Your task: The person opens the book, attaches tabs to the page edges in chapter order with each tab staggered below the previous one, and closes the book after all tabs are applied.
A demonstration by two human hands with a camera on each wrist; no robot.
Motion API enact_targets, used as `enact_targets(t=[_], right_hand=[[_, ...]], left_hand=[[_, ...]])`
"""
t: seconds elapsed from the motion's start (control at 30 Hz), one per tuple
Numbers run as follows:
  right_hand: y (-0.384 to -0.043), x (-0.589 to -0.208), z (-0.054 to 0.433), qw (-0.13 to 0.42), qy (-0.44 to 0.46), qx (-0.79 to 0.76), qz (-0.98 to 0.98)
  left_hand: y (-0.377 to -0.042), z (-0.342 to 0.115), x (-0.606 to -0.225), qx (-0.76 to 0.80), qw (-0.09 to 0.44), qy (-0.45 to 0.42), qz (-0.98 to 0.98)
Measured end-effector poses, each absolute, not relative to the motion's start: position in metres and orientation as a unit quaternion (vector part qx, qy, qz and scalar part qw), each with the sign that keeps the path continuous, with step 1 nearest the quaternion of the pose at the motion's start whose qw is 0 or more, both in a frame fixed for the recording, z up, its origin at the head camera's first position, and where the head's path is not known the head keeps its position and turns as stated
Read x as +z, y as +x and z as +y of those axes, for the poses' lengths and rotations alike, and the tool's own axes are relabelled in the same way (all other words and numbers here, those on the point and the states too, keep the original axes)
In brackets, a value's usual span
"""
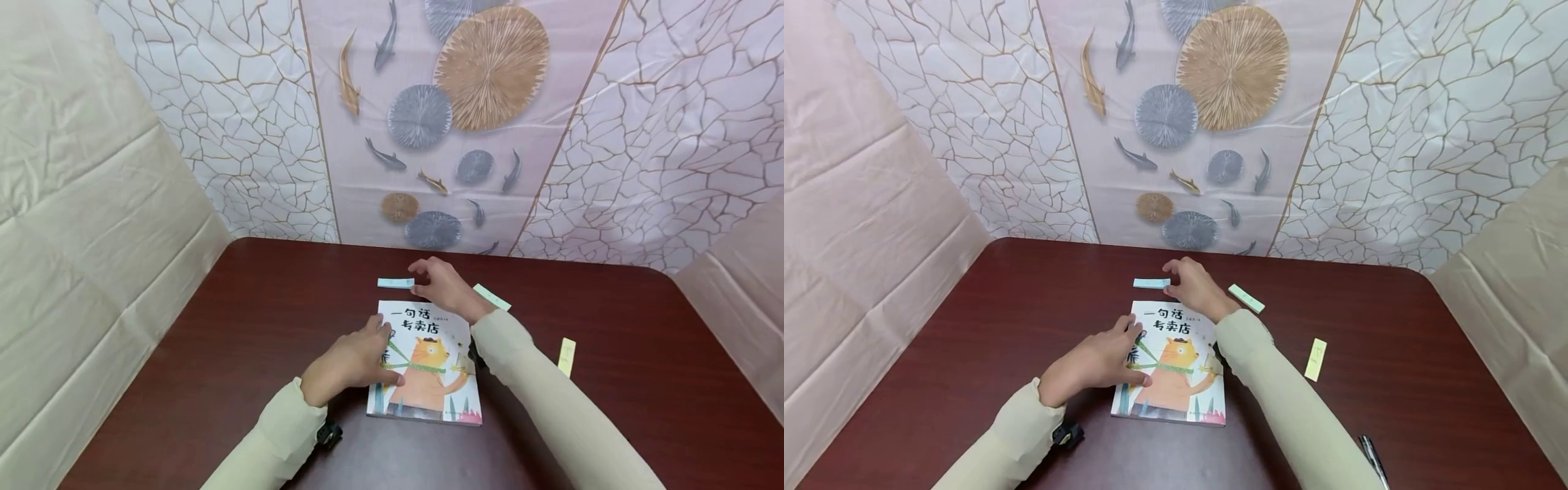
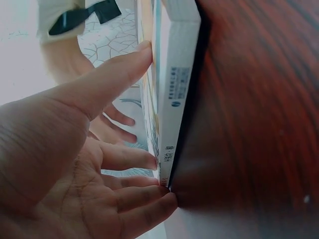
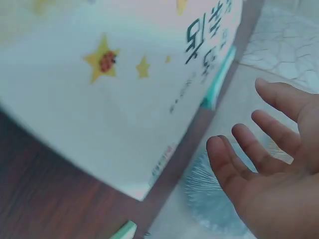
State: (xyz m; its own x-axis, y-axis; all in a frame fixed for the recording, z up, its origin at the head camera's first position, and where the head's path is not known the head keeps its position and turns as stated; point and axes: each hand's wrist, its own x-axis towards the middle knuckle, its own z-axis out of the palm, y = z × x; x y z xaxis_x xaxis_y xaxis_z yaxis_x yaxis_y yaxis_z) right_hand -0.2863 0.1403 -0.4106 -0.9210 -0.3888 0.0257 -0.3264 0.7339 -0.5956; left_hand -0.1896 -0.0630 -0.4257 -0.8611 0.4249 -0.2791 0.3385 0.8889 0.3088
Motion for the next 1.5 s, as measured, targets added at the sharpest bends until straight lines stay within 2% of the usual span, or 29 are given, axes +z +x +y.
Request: enact_targets(t=[0.13,0.4,0.87,1.0,1.13,1.5], right_hand=[[-0.302,-0.423,0.137,0.075,-0.185,-0.314,0.928],[-0.318,-0.436,0.133,0.098,-0.114,-0.386,0.910],[-0.318,-0.434,0.129,0.100,-0.163,-0.270,0.944],[-0.313,-0.430,0.141,0.108,-0.158,-0.261,0.946],[-0.310,-0.421,0.163,0.138,-0.144,-0.262,0.944],[-0.303,-0.416,0.224,0.143,-0.139,-0.252,0.947]], left_hand=[[-0.189,-0.063,-0.428,0.129,0.177,0.197,0.956],[-0.190,-0.062,-0.427,0.126,0.169,0.198,0.957],[-0.188,-0.063,-0.428,0.126,0.160,0.198,0.959],[-0.188,-0.063,-0.428,0.126,0.161,0.199,0.958],[-0.188,-0.062,-0.428,0.128,0.159,0.205,0.957],[-0.188,-0.063,-0.430,0.135,0.158,0.204,0.957]])
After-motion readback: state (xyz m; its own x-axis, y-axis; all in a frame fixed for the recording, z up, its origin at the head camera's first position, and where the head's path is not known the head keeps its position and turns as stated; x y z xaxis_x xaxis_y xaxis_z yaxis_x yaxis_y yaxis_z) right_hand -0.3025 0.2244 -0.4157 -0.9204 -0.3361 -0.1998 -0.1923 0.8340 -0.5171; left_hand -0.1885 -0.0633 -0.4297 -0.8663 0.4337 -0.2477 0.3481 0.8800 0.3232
